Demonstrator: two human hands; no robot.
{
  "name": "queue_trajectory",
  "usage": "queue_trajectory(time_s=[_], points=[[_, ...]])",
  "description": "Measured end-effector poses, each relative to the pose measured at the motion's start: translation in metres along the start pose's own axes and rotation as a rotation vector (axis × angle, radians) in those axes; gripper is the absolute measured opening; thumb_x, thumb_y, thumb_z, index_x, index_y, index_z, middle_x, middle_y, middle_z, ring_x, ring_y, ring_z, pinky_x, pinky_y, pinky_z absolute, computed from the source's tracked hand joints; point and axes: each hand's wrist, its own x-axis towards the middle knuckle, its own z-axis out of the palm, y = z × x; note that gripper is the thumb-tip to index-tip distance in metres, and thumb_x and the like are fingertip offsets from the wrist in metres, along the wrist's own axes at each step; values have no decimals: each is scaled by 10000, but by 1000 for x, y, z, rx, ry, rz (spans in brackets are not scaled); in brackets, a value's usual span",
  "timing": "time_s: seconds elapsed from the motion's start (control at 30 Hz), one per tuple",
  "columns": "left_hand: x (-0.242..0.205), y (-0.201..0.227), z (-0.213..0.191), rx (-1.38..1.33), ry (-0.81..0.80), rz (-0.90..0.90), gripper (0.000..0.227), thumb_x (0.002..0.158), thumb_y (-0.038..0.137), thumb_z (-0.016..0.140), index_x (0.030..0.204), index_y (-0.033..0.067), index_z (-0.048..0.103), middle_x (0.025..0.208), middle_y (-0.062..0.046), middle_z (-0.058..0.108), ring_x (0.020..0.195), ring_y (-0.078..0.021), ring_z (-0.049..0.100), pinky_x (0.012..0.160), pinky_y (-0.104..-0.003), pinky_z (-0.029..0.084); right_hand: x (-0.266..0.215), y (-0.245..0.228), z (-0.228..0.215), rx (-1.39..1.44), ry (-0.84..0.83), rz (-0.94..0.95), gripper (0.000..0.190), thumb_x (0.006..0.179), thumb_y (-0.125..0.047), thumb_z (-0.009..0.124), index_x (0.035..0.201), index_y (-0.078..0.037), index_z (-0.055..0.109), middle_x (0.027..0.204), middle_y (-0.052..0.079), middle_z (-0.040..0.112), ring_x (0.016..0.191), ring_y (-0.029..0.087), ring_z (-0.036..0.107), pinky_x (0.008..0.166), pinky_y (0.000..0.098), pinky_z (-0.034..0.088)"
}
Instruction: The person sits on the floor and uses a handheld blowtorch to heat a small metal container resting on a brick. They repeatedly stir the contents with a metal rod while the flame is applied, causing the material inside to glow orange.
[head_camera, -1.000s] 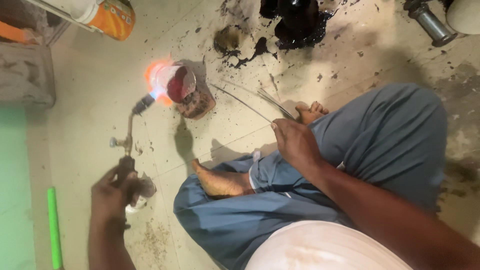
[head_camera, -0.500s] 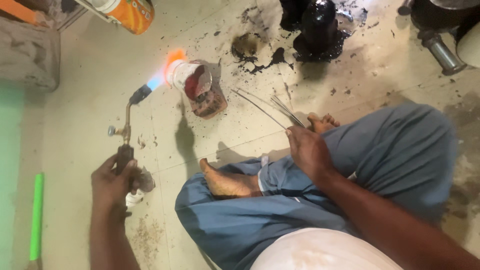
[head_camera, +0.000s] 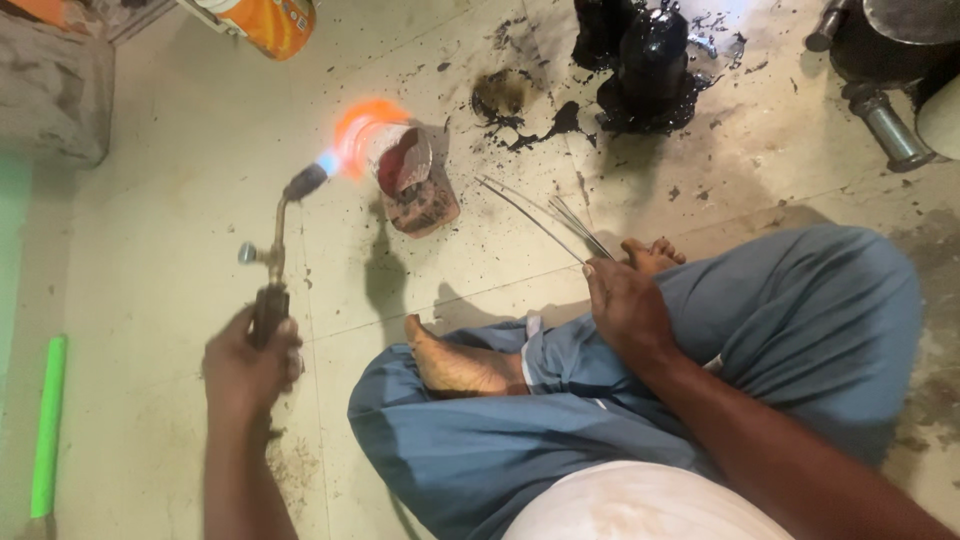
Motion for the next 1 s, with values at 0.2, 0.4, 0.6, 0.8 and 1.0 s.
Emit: queue_trajectory(time_s=[0.2,0.4,0.6,0.8,1.0], points=[[-30,-48,8,352,126,64,621,878,229,760,1450,80,570,777,-199,746,591,-278,734,588,-412,570,-1,1,0,-21,-160,164,210,1023,-193,616,962,-2,680,785,220,668,726,407,661,656,482,508],[-72,-42,63,477,88,211,499,928,274,697,1385,107,590,914,-233,754,809,-387,758,693,-463,591,-2,0,0,-13,-104,83,189,1036,-164,597,1009,-4,695,807,221,676,766,421,664,672,490,508],[-104,-11,92,526,90,405,430,944,211,643,1358,122,568,938,-181,741,842,-409,719,698,-512,567,-6,5,1,-8,-58,20,209,1018,-179,597,1032,2,703,915,233,708,837,435,671,725,500,524],[-93,-46,58,545,54,65,436,935,224,679,1365,262,618,953,-183,744,875,-413,718,728,-535,555,-6,10,7,-77,-170,113,177,1029,-175,597,1003,-45,715,892,241,709,867,440,678,782,508,537],[-60,-86,9,272,382,273,567,899,238,762,1436,113,628,964,-219,751,851,-399,739,729,-467,575,-15,9,9,-246,-351,160,254,936,-191,617,1151,-76,689,851,243,703,807,454,681,715,542,538]])
